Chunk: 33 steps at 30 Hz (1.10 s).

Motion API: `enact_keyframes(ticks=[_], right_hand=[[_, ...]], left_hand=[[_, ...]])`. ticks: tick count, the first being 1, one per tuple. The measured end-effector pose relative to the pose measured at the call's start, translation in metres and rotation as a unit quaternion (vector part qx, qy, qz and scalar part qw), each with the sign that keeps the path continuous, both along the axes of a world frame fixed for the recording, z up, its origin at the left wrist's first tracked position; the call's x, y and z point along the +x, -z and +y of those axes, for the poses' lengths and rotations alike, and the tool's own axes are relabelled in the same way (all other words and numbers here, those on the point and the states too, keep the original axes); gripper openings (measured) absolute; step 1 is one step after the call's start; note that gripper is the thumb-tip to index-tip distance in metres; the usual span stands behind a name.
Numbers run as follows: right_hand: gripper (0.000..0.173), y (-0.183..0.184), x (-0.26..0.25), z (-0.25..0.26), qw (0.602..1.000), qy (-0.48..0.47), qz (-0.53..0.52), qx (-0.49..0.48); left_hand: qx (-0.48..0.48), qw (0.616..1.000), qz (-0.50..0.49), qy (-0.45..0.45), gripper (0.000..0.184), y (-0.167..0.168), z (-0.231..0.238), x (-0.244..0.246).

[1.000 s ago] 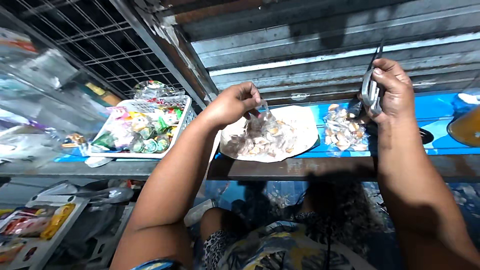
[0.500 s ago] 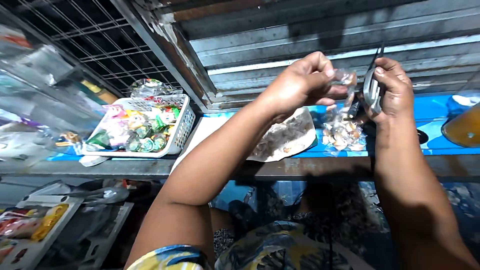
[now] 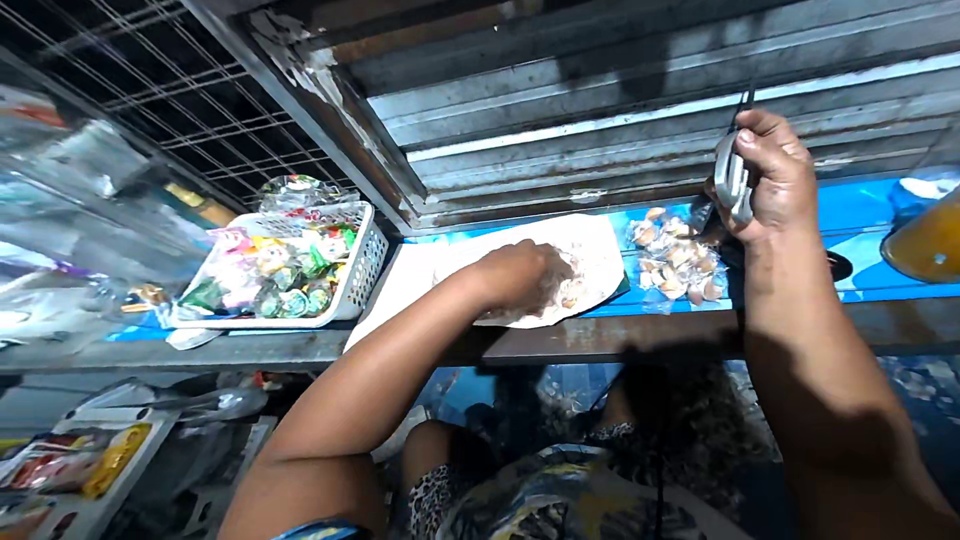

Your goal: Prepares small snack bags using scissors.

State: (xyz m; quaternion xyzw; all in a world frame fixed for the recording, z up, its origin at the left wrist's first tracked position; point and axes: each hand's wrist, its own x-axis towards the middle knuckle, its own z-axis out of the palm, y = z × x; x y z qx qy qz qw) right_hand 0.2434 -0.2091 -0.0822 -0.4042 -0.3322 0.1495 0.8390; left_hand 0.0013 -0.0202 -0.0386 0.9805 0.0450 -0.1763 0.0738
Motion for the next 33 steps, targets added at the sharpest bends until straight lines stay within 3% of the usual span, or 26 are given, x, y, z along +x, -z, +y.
enact_keyframes(ticks=[3, 6, 12, 17, 20, 26, 31, 33], right_hand=[[0.02, 0.0, -0.001, 0.0, 1.0, -0.002, -0.003, -0.009], [0.021, 0.002, 0.002, 0.001, 1.0, -0.007, -0.011, -0.003], [0.022, 0.003, 0.004, 0.002, 1.0, -0.008, -0.009, -0.003], [0.021, 0.002, 0.002, 0.001, 1.0, -0.006, -0.008, 0.0], [0.02, 0.003, 0.004, 0.001, 1.0, -0.01, -0.008, 0.006], [0.022, 0.003, 0.006, -0.001, 1.0, -0.013, -0.009, 0.023], [0.022, 0.001, 0.008, -0.004, 0.999, 0.024, 0.002, 0.035], [0.02, 0.0, 0.009, -0.004, 0.999, 0.035, 0.007, 0.029]], left_hand=[[0.008, 0.997, -0.069, 0.022, 0.014, 0.012, 0.006, -0.006], [-0.029, 0.991, -0.126, 0.02, 0.011, -0.005, 0.009, -0.01], [-0.192, 0.958, -0.212, -0.037, 0.008, -0.04, 0.019, -0.019], [-0.436, 0.863, -0.204, -0.154, 0.013, -0.056, 0.015, -0.018], [-0.518, 0.81, -0.209, -0.176, 0.017, -0.055, 0.008, -0.01], [-0.612, 0.745, -0.224, -0.143, 0.017, -0.042, -0.027, 0.026], [-0.651, 0.684, -0.284, -0.164, 0.013, -0.049, -0.057, 0.067], [-0.653, 0.677, -0.294, -0.171, 0.012, -0.051, -0.063, 0.083]])
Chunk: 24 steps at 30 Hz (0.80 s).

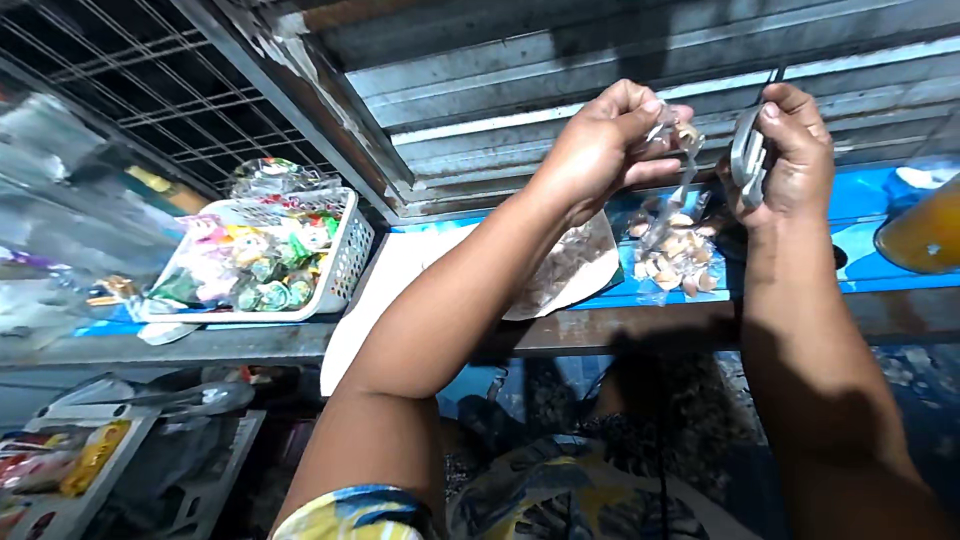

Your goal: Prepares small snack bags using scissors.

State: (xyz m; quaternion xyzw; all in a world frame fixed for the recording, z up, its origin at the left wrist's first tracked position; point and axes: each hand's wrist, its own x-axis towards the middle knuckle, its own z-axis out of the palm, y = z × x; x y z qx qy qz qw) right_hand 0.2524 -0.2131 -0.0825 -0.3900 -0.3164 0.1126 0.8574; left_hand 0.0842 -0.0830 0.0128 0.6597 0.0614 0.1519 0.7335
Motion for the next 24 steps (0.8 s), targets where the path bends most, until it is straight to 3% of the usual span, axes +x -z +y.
enact_keyframes(ticks=[3, 7, 10, 13, 18, 21, 24], right_hand=[[0.018, 0.001, 0.001, 0.003, 1.0, 0.013, -0.002, -0.005], [0.021, -0.003, -0.003, 0.004, 0.993, 0.06, 0.052, -0.083], [0.037, -0.004, -0.004, 0.008, 0.98, 0.077, 0.104, -0.152], [0.045, -0.002, -0.003, 0.012, 0.969, 0.084, 0.089, -0.213], [0.046, -0.002, -0.013, 0.017, 0.94, 0.142, -0.014, -0.309], [0.043, -0.001, -0.025, 0.019, 0.932, 0.134, -0.075, -0.328], [0.038, 0.0, -0.04, 0.019, 0.95, 0.057, -0.135, -0.275]], left_hand=[[0.045, 0.998, 0.033, -0.009, 0.015, 0.0, 0.004, 0.012], [0.187, 0.979, 0.076, -0.022, 0.027, 0.008, 0.035, -0.005], [0.313, 0.944, 0.08, -0.072, 0.029, 0.023, 0.07, -0.038], [0.394, 0.902, 0.081, -0.158, 0.031, 0.042, 0.113, -0.077], [0.326, 0.898, 0.057, -0.29, 0.028, 0.071, 0.168, -0.121], [0.217, 0.929, -0.048, -0.296, 0.022, 0.091, 0.179, -0.136], [0.134, 0.944, -0.132, -0.273, 0.023, 0.102, 0.181, -0.147]])
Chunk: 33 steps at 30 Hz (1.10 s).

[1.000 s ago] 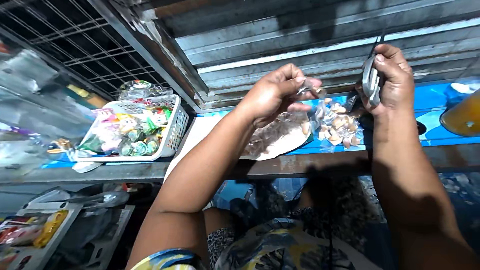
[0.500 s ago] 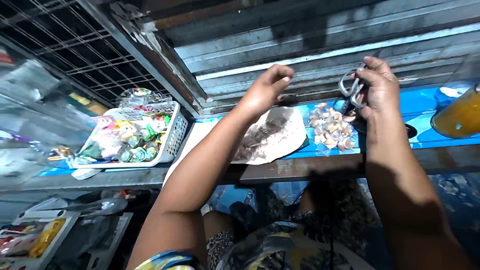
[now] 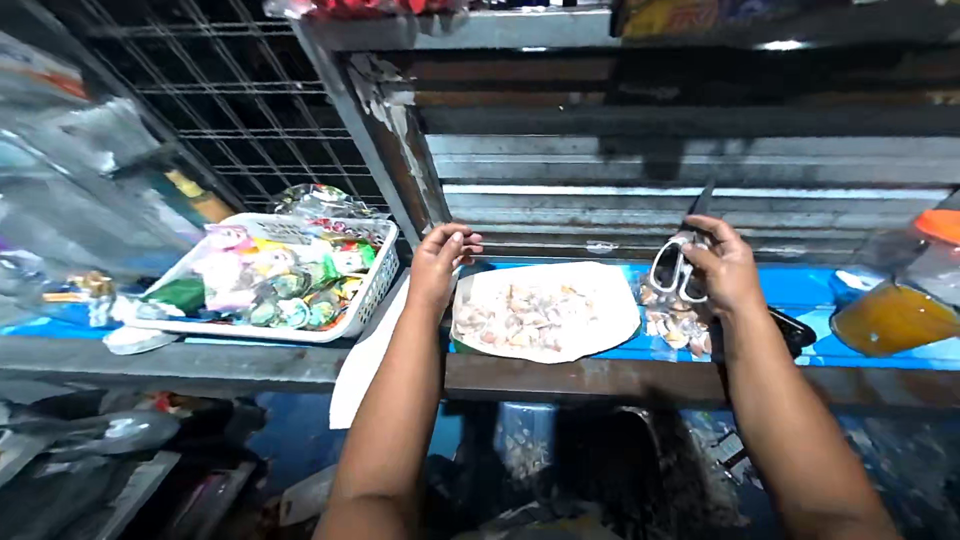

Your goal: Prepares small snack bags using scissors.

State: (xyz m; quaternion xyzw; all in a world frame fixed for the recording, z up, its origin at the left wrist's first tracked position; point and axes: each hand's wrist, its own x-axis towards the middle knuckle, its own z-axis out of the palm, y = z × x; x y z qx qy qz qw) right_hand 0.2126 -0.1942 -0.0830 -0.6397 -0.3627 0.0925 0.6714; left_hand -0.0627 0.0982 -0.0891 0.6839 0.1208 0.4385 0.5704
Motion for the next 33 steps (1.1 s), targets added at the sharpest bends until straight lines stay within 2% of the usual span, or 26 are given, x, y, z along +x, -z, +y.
enact_keyframes(ticks=[2, 5, 7, 9, 10, 11, 13, 14, 18, 21, 23, 24, 27, 28, 30, 33], right_hand=[[0.033, -0.003, -0.016, 0.003, 0.994, -0.108, -0.026, 0.013], [0.028, -0.021, -0.051, 0.028, 0.966, -0.244, -0.085, -0.011], [0.028, -0.036, -0.081, 0.056, 0.948, -0.291, -0.125, -0.038], [0.031, -0.051, -0.113, 0.091, 0.934, -0.316, -0.147, -0.077], [0.032, -0.056, -0.128, 0.109, 0.93, -0.321, -0.148, -0.104], [0.033, -0.058, -0.142, 0.127, 0.927, -0.321, -0.148, -0.127], [0.036, -0.052, -0.165, 0.157, 0.922, -0.309, -0.175, -0.155], [0.038, -0.048, -0.172, 0.168, 0.921, -0.301, -0.194, -0.152], [0.053, -0.06, -0.172, 0.158, 0.929, -0.28, -0.189, -0.153], [0.024, -0.047, -0.143, 0.143, 0.893, -0.302, -0.301, -0.146], [0.02, -0.03, -0.139, 0.14, 0.849, -0.332, -0.359, -0.2], [0.026, -0.021, -0.14, 0.141, 0.823, -0.34, -0.385, -0.24], [0.061, -0.002, -0.14, 0.141, 0.759, -0.322, -0.441, -0.356], [0.066, 0.001, -0.139, 0.141, 0.747, -0.313, -0.438, -0.39], [0.062, 0.006, -0.134, 0.139, 0.75, -0.289, -0.429, -0.412], [0.046, 0.007, -0.125, 0.136, 0.76, -0.267, -0.428, -0.41]], left_hand=[[-0.012, 0.999, -0.027, 0.046, 0.028, 0.002, 0.0, -0.004], [-0.013, 0.991, -0.009, 0.13, 0.037, 0.002, -0.005, -0.005], [-0.014, 0.98, 0.012, 0.197, 0.04, 0.003, -0.007, -0.007], [-0.026, 0.96, 0.016, 0.278, 0.057, 0.005, -0.006, -0.008], [-0.05, 0.949, 0.013, 0.31, 0.065, 0.005, -0.007, -0.009], [-0.084, 0.943, 0.006, 0.322, 0.063, 0.005, -0.011, -0.009], [-0.139, 0.945, 0.0, 0.297, 0.036, 0.003, -0.019, -0.012], [-0.156, 0.95, 0.003, 0.272, 0.032, 0.001, -0.02, -0.013], [-0.161, 0.955, -0.008, 0.247, 0.046, -0.005, -0.007, -0.017], [-0.151, 0.956, -0.01, 0.252, 0.055, -0.008, 0.006, -0.024], [-0.172, 0.948, -0.03, 0.268, 0.056, -0.008, 0.013, -0.029], [-0.181, 0.941, -0.046, 0.281, 0.057, -0.007, 0.016, -0.031], [-0.217, 0.93, -0.104, 0.276, 0.059, -0.008, 0.024, -0.035], [-0.227, 0.93, -0.118, 0.265, 0.06, -0.008, 0.024, -0.036], [-0.241, 0.928, -0.136, 0.249, 0.06, -0.01, 0.023, -0.038], [-0.248, 0.926, -0.137, 0.25, 0.058, -0.01, 0.023, -0.037]])
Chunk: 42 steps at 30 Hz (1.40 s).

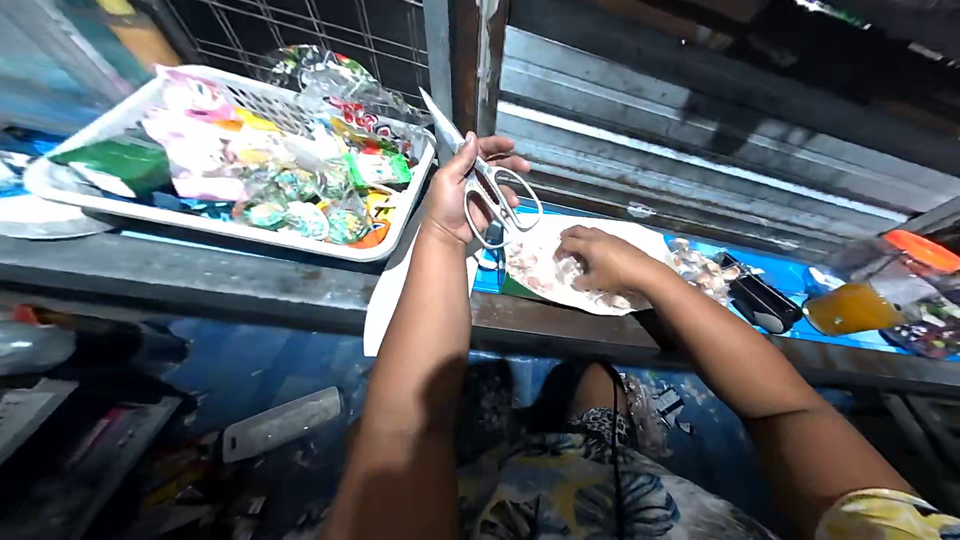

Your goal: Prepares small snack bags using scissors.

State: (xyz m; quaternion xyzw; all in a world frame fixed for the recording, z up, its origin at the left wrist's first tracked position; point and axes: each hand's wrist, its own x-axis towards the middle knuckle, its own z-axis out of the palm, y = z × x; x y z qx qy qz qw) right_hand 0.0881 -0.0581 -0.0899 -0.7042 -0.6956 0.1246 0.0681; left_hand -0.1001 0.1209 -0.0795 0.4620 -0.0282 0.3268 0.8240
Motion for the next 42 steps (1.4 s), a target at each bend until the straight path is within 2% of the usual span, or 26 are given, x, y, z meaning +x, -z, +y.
enact_keyframes(ticks=[4, 7, 11, 17, 27, 29, 31, 34, 36, 37, 39, 40, 42], right_hand=[[0.023, -0.017, 0.024, -0.008, 0.988, 0.018, 0.132, 0.074], [0.015, -0.048, 0.031, -0.014, 0.976, 0.054, 0.206, 0.055], [0.009, -0.077, 0.035, -0.026, 0.968, 0.087, 0.232, 0.049], [0.006, -0.105, 0.037, -0.042, 0.95, 0.103, 0.261, 0.139], [0.012, -0.109, 0.041, -0.057, 0.886, 0.165, 0.367, 0.231], [0.008, -0.105, 0.047, -0.062, 0.887, 0.18, 0.351, 0.241], [0.006, -0.101, 0.054, -0.068, 0.907, 0.194, 0.289, 0.238], [0.014, -0.093, 0.064, -0.08, 0.961, 0.2, 0.105, 0.157], [0.015, -0.079, 0.063, -0.084, 0.98, 0.165, 0.05, 0.095], [0.03, -0.072, 0.059, -0.084, 0.987, 0.139, 0.046, 0.058], [0.074, -0.049, 0.049, -0.083, 0.994, 0.094, 0.046, 0.014], [0.088, -0.035, 0.042, -0.081, 0.996, 0.082, 0.031, 0.007], [0.093, -0.014, 0.028, -0.071, 0.995, 0.098, -0.009, -0.015]], left_hand=[[-0.002, 1.0, 0.015, 0.009, 0.057, 0.002, 0.002, 0.004], [0.001, 1.0, 0.03, 0.0, 0.057, 0.004, 0.004, 0.006], [-0.009, 1.0, 0.025, -0.006, 0.057, 0.005, 0.006, 0.007], [-0.046, 0.999, 0.003, -0.03, 0.057, 0.002, 0.004, 0.005], [-0.046, 0.998, 0.018, -0.037, 0.058, 0.001, 0.001, 0.006], [-0.047, 0.998, 0.021, -0.04, 0.058, 0.001, 0.0, 0.006], [-0.043, 0.998, 0.023, -0.041, 0.057, 0.001, -0.001, 0.007], [-0.04, 0.998, 0.02, -0.036, 0.057, 0.002, 0.0, 0.007], [-0.038, 0.998, 0.023, -0.034, 0.056, 0.002, 0.001, 0.008], [-0.037, 0.998, 0.027, -0.036, 0.056, 0.001, 0.0, 0.008], [-0.036, 0.998, 0.03, -0.033, 0.056, 0.001, 0.0, 0.009], [-0.036, 0.998, 0.028, -0.031, 0.057, 0.001, 0.0, 0.009], [-0.035, 0.999, 0.027, -0.029, 0.057, 0.001, 0.0, 0.009]])
